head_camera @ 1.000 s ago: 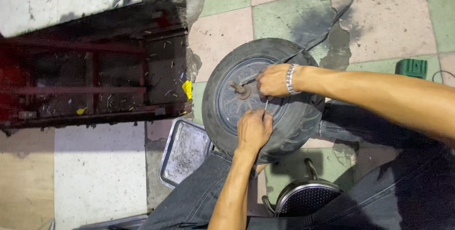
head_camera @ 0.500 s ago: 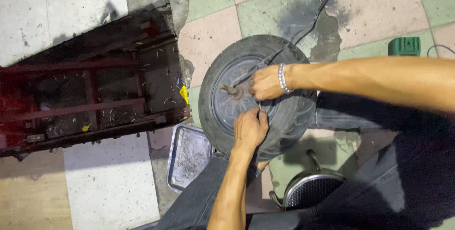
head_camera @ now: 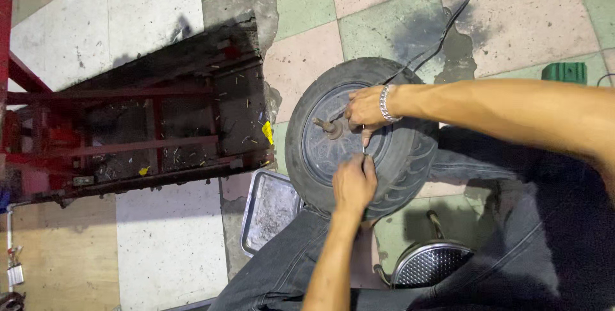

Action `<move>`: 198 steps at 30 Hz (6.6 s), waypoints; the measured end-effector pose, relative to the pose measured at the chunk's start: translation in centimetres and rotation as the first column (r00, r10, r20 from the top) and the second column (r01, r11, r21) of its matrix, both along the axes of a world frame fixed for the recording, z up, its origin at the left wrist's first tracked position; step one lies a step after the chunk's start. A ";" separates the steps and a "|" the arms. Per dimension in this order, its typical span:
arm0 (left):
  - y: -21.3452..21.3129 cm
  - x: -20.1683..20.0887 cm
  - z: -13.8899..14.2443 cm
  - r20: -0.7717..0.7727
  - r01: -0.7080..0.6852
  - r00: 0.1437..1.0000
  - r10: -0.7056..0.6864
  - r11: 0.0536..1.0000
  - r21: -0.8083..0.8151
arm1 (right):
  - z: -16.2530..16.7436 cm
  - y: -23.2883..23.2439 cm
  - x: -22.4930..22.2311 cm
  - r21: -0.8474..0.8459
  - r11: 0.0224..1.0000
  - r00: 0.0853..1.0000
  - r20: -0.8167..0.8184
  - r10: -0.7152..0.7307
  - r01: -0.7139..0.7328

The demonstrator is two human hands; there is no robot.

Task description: The person uses a metal tool to remove and reinsert small metal pins into a tire rim. They repeatedly pick up pins from a tray, insert them into holes on the rim, and adjust them with the tool. The tire is held between the legs while working.

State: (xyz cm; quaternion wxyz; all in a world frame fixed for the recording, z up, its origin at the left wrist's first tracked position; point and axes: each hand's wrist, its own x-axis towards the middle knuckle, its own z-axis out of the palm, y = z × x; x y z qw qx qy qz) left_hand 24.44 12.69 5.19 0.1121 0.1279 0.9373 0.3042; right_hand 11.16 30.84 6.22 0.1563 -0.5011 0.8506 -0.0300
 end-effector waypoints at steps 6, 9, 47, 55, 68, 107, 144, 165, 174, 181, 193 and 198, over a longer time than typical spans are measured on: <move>-0.1 1.8 -0.3 -0.044 -0.213 0.976 0.214 0.977 0.020 | -0.3 1.7 3.4 -0.089 0.971 0.974 -0.033 -0.224 0.220; -0.2 1.3 -0.2 -0.033 -0.224 0.974 0.225 0.974 0.032 | 0.5 1.4 4.8 -0.036 0.933 0.928 -0.096 -0.359 0.358; -9.1 -2.3 -2.3 0.139 -0.369 0.929 0.342 0.861 0.349 | 0.3 -4.3 8.6 -0.425 0.593 0.696 0.136 -0.705 0.684; -8.3 -1.6 -1.2 0.150 -0.382 0.924 0.353 0.878 0.290 | 1.0 -4.2 8.9 -0.495 0.549 0.700 0.188 -0.689 0.674; -7.2 -0.9 -3.4 -0.108 -0.300 0.929 0.353 0.892 0.337 | 7.0 -6.5 9.1 -0.717 0.184 0.593 0.373 -0.713 0.672; -6.9 -2.8 -2.7 0.065 -0.530 0.777 0.626 0.594 0.605 | 2.1 -10.7 2.8 -0.607 0.679 0.908 0.335 -0.253 0.413; -7.0 -2.5 -1.6 -0.095 -0.442 0.822 0.562 0.733 0.517 | 0.2 -10.9 4.6 -0.429 0.333 0.541 0.601 -0.589 0.840; -9.2 -4.2 4.7 -0.142 -0.410 0.831 0.538 0.764 0.498 | -1.0 -10.7 4.1 -0.587 0.429 0.726 0.578 -0.372 0.687; -7.7 -5.2 6.2 0.141 -0.635 0.768 0.625 0.713 0.298 | -2.4 -10.4 3.1 -0.526 0.567 0.761 0.555 -0.336 0.634; -7.1 -4.8 3.3 0.032 -0.564 0.719 0.695 0.555 0.611 | -2.9 -10.7 3.8 -0.504 0.383 0.622 0.715 -0.318 0.775; -7.3 -4.6 4.0 0.053 -0.461 0.842 0.537 0.665 0.588 | -4.2 -10.8 4.3 -0.672 0.326 0.744 0.557 -0.368 0.665; -8.4 -5.8 1.2 0.175 -0.431 0.819 0.546 0.384 0.817 | -3.4 -11.1 5.2 -0.404 0.333 0.514 0.762 -0.393 0.852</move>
